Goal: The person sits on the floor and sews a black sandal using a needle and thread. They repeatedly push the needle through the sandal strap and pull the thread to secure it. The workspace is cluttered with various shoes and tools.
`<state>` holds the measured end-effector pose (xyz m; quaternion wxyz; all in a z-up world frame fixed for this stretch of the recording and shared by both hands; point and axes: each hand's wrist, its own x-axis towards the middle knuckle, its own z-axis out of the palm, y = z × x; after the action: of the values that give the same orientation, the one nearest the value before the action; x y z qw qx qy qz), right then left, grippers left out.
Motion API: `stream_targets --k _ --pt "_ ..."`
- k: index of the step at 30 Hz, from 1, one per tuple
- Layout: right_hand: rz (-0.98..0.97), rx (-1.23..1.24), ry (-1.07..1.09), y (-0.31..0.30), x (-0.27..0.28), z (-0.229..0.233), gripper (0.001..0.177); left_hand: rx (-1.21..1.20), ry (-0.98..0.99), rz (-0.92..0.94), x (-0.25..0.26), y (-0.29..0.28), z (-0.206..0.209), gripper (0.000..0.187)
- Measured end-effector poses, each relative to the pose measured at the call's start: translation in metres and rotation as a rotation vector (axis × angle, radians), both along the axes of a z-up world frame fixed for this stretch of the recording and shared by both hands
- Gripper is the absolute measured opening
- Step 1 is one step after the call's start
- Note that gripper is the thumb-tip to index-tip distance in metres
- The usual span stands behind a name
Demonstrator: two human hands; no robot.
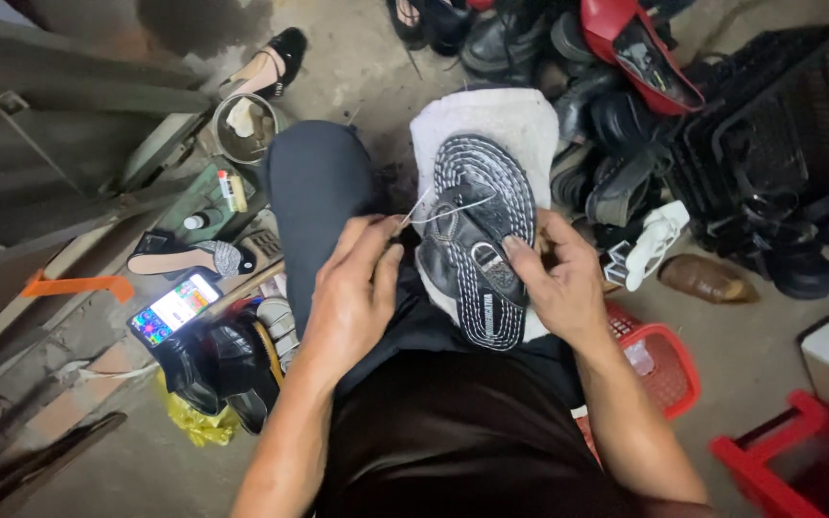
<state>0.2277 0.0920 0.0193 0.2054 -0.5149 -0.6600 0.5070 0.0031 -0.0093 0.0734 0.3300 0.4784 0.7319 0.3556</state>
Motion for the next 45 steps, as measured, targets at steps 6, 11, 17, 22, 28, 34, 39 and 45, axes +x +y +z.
stream_targets --k 6,11,17,22,28,34,39,45 --pt "-0.041 -0.042 0.115 -0.002 -0.001 0.001 0.014 0.083 -0.057 -0.201 0.019 0.01 0.02 0.039" --pt "-0.05 -0.028 0.116 -0.002 0.008 -0.013 0.013 0.064 -0.025 -0.189 0.026 0.015 0.004 0.032" --pt "-0.051 -0.011 0.106 -0.003 0.011 -0.017 0.014 0.045 0.029 -0.188 0.028 0.018 0.0 0.031" --pt "-0.054 -0.008 0.1 -0.003 0.009 -0.014 0.015 0.04 0.05 -0.191 0.029 0.018 0.0 0.032" --pt "-0.03 0.032 0.096 -0.005 0.005 -0.005 0.016 0.039 0.077 -0.176 0.03 0.019 0.005 0.031" --pt "0.076 0.25 0.031 -0.007 -0.011 0.021 0.024 0.017 0.166 -0.238 0.012 0.017 0.014 0.035" --pt "0.259 0.526 -0.057 -0.013 -0.039 0.022 0.026 0.048 0.281 -0.281 -0.022 0.006 0.017 0.031" --pt "0.389 0.74 -0.169 -0.019 -0.058 0.012 0.031 0.074 0.319 -0.285 -0.046 -0.017 -0.01 0.039"
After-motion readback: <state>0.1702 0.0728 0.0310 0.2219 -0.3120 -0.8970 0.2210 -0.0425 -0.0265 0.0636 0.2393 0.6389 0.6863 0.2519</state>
